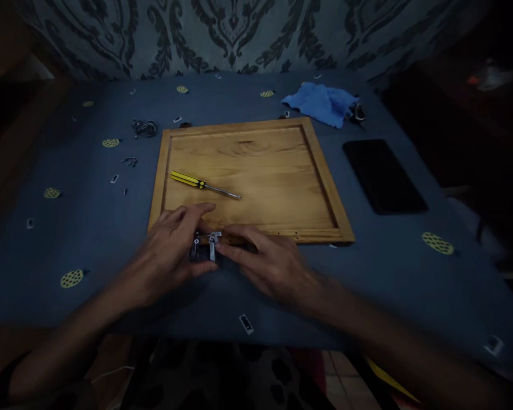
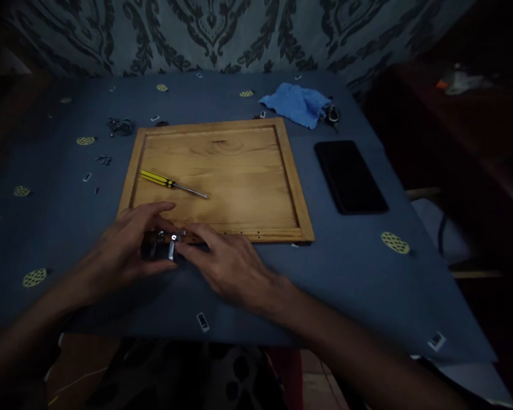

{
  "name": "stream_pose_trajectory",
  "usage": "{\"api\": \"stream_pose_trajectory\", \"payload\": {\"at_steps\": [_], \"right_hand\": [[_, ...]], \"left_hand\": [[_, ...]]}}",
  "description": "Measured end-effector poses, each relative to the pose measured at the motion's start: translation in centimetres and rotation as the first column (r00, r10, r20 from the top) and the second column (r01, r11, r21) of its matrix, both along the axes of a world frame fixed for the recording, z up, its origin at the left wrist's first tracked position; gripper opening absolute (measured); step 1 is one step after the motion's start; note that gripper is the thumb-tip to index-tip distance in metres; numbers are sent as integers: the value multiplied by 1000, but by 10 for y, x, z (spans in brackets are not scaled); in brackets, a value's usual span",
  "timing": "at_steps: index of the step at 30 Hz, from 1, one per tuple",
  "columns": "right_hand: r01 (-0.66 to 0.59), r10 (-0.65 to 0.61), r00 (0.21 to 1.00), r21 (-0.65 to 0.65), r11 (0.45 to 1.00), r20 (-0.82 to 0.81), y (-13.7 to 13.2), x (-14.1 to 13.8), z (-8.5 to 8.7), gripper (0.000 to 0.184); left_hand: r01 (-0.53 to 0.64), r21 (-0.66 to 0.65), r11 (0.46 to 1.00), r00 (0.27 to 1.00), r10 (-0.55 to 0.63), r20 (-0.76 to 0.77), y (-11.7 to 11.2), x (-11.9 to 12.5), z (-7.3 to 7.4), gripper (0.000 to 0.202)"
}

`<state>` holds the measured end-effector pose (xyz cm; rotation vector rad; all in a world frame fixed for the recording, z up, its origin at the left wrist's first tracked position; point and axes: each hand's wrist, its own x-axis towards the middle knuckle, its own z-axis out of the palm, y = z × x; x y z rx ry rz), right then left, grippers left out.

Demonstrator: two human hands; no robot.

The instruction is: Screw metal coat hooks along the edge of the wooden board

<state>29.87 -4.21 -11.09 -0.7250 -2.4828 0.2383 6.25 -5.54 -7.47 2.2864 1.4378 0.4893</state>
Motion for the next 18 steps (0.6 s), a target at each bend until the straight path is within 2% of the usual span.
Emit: {"api": "stream_pose_trajectory", "payload": {"at_steps": [7, 18], "right_hand": [[15, -16, 1000, 84, 996, 1, 3, -7, 9, 27], [12, -17, 996, 49, 999, 91, 6, -11, 7, 28]], "left_hand": [[11, 11, 1000, 1000, -11, 16, -1, -1, 0, 85], [33, 13, 999, 999, -33, 43, 1, -1, -4, 85]]}}
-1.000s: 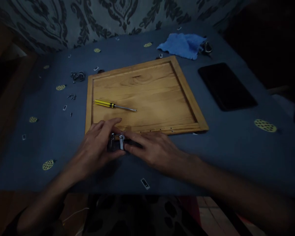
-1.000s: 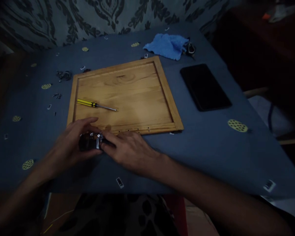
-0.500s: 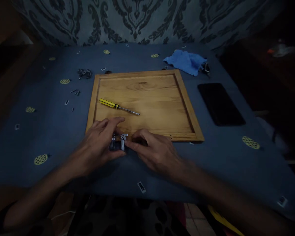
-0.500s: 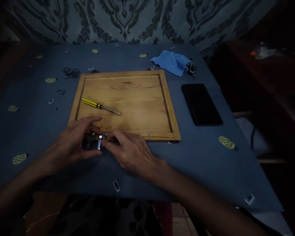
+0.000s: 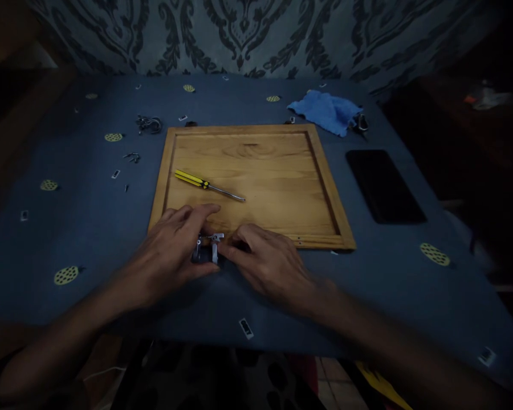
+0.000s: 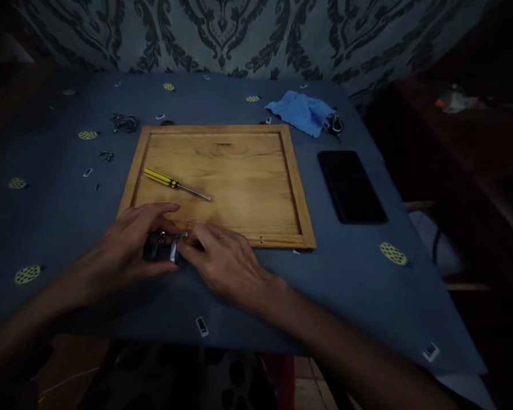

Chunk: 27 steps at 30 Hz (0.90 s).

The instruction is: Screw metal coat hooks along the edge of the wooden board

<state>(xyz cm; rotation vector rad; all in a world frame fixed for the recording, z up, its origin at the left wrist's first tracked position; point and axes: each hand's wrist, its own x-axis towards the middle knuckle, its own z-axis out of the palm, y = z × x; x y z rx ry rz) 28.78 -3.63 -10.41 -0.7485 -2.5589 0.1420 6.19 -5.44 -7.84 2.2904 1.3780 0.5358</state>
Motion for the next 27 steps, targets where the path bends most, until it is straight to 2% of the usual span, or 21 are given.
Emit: {"api": "stream_pose_trajectory", "payload": {"at_steps": [6, 13, 21, 27], "right_hand": [[0, 1, 1000, 7, 1000, -26, 0, 1, -3, 25], [-35, 46, 982, 61, 998, -181, 2, 5, -1, 28], [-24, 32, 998, 121, 992, -59, 5, 3, 1, 34], [-25, 26, 999, 85, 996, -19, 7, 1, 2, 38]], "left_hand": [[-15, -4, 1000, 1000, 15, -19, -1, 0, 2, 88], [-22, -12, 1000, 1000, 21, -19, 0, 0, 0, 85], [21, 14, 1000, 1000, -21, -14, 2, 0, 0, 82], [0, 15, 1000, 999, 0, -47, 1, 1, 2, 83]]}}
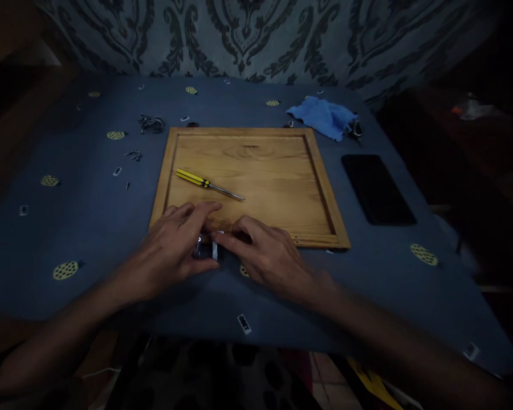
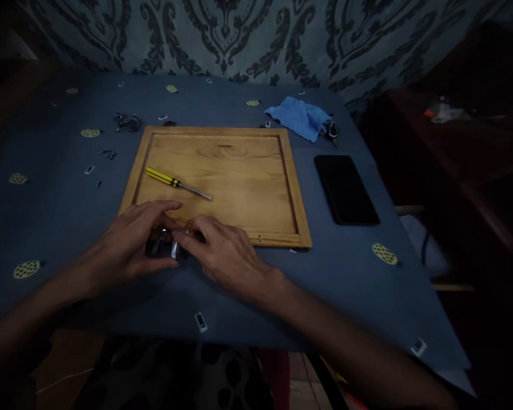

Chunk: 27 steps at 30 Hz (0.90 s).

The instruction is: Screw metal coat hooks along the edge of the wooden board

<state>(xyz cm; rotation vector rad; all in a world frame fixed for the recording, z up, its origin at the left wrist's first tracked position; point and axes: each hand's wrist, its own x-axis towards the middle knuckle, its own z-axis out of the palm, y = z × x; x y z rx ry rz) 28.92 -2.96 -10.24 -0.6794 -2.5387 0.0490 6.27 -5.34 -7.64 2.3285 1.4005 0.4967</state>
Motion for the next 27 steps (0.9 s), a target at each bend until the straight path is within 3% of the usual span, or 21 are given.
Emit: {"api": "stream_pose_trajectory", "payload": {"at_steps": [12, 19, 24, 27], "right_hand": [[-5, 2, 999, -62, 998, -53, 0, 3, -7, 40], [-37, -35, 962, -253, 967, -273, 0, 4, -11, 38], [-84, -46, 911, -292, 953, -411, 12, 8, 2, 41], [-33, -90, 929, -321, 947, -358, 30, 4, 17, 37]], "left_hand": [[-23, -19, 1000, 1000, 23, -10, 1, 1, 0, 84], [-13, -7, 1000, 1000, 13, 7, 0, 1, 0, 85], [-15, -7, 1000, 999, 15, 29, -1, 1, 0, 85], [-12, -48, 999, 1000, 13, 27, 0, 0, 1, 82]]}}
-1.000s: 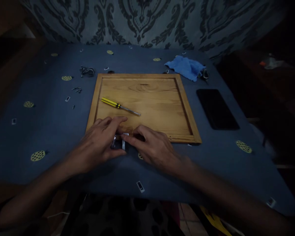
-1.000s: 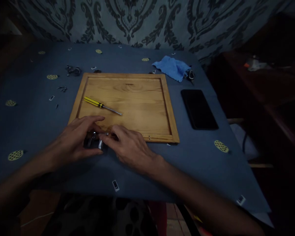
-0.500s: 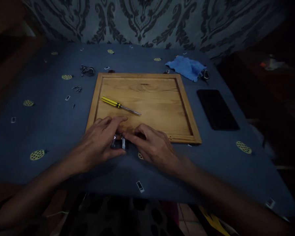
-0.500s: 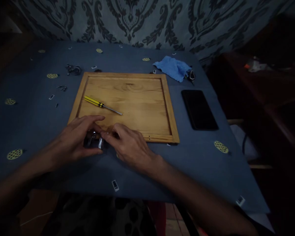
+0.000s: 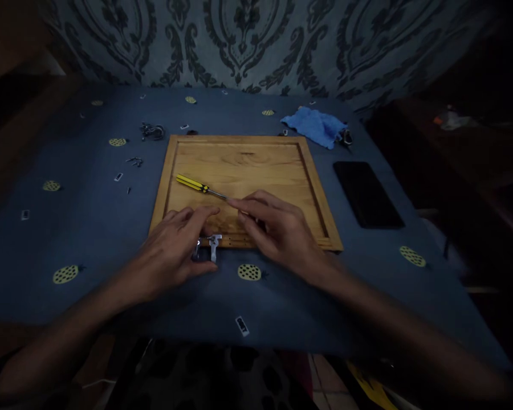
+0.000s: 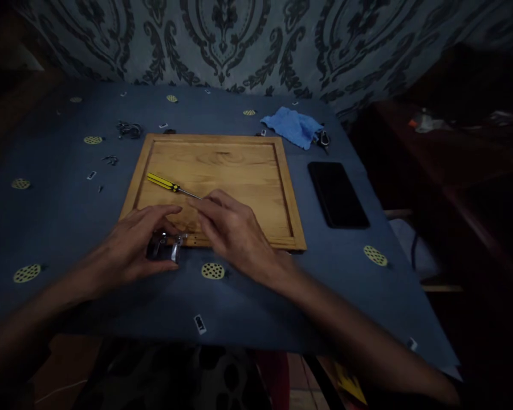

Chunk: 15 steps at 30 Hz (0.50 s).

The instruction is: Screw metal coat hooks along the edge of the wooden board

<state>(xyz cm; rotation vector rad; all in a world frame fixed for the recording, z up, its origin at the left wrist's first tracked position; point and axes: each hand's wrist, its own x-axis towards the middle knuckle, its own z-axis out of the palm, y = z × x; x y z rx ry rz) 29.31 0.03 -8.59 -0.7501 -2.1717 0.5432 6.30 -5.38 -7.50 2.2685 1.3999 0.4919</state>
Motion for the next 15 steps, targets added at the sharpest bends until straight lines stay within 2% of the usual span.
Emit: {"api": "stream_pose_trajectory", "payload": {"at_steps": [3, 6, 10, 15], "right_hand": [[5, -1, 987, -24, 1000, 162, 24, -16, 12, 32], [59, -24, 912, -75, 995, 410, 46, -38, 18, 32], [68, -34, 871, -52, 996, 491, 60, -59, 19, 33], [84, -38, 838, -61, 995, 545, 56, -70, 14, 30]], "left_hand": [[-13, -40, 999, 1000, 13, -4, 0, 0, 2, 84], [0, -56, 998, 1000, 0, 14, -1, 1, 4, 83], [-8, -62, 998, 1000, 8, -3, -3, 1, 7, 82], [-12, -46, 999, 1000, 11, -10, -2, 1, 6, 84]]}}
